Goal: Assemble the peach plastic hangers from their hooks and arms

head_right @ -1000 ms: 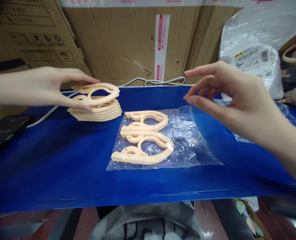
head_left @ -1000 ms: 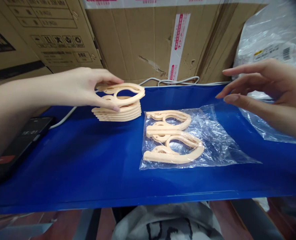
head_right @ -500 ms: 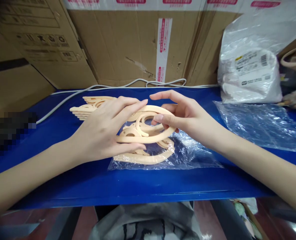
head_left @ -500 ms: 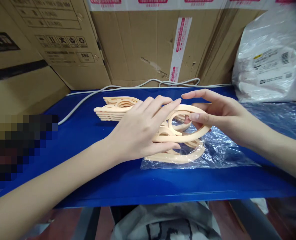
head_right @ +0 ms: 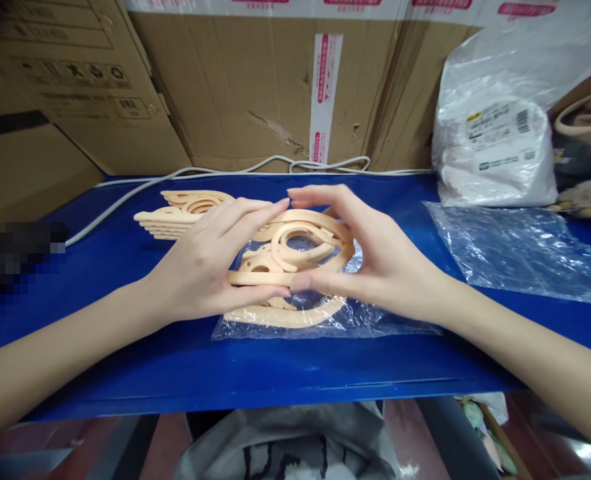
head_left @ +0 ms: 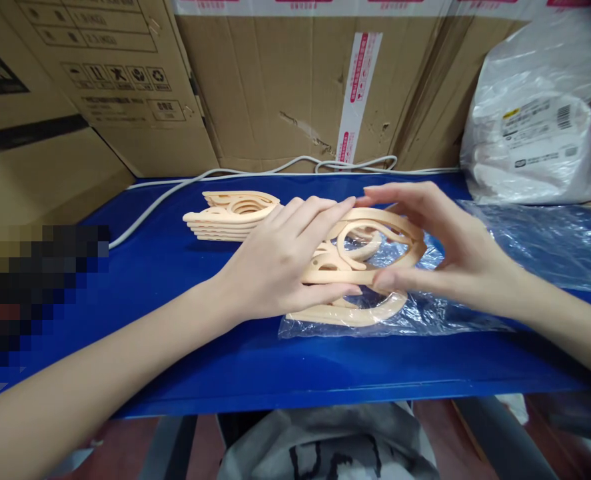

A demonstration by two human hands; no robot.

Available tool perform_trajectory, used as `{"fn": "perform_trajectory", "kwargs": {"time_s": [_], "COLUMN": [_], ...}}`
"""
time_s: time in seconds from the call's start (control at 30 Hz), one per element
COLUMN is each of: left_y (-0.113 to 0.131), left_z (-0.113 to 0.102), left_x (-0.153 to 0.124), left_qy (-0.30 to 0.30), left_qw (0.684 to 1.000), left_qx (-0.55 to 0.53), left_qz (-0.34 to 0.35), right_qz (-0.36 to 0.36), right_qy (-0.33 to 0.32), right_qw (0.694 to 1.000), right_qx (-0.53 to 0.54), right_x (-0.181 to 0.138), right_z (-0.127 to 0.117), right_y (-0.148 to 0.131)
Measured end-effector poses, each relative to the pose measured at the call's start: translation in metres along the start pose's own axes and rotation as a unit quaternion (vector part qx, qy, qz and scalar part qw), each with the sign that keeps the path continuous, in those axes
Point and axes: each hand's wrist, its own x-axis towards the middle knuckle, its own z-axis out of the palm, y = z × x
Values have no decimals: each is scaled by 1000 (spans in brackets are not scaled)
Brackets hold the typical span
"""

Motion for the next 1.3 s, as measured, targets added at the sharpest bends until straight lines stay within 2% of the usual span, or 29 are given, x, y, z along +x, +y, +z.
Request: {"fn": "perform_trajectory", "kwargs": {"time_s": [0.1, 0.23, 0.37, 0.43, 0.53, 0.63, 0.7, 0.77, 0.93, 1.03, 1.17, 1.23, 1.3], "left_y": [4, 9, 7, 3, -4, -9, -10, -9, -7, -7, -9, -10, -10], "left_z": [2, 5, 1, -4, -12, -15, -13, -9, -4, -4, -1, 0, 1], "left_x": [1, 1, 1, 1, -2, -5, -7, -8, -8, -8, -8, -8, -7], "left_qy": [16, 46, 12, -20, -73, -132, -162, -186, -233, -238, -236, -229, -219], "left_qw": [999, 994, 994, 995, 991, 981, 973, 967, 953, 951, 950, 950, 950], "left_qx": [-27, -89, -100, -90, -100, -131, -148, -160, -166, -167, -175, -188, -203], "left_qz": [-17, -47, -47, -45, -45, -60, -68, -72, -104, -108, -105, -99, -91], "right_qz": [-73, -87, -91, -53, 37, 153, 185, 191, 222, 169, 122, 77, 53], "right_qy": [-31, -40, -32, -17, -3, -25, -50, -81, -124, -133, -191, -193, -189], "right_qw": [992, 984, 977, 980, 978, 963, 962, 964, 964, 975, 973, 977, 978], "right_qx": [-100, -151, -189, -190, -204, -218, -195, -164, -73, -59, -38, -47, -72], "right_x": [0, 0, 0, -1, -3, -11, -17, -21, -21, -14, -7, -6, -6], "right_z": [-2, -5, -22, -43, -87, -124, -135, -134, -111, -97, -65, -50, -46], "right_y": [0, -1, 0, 9, 35, 65, 76, 76, 54, 48, 46, 46, 47]}}
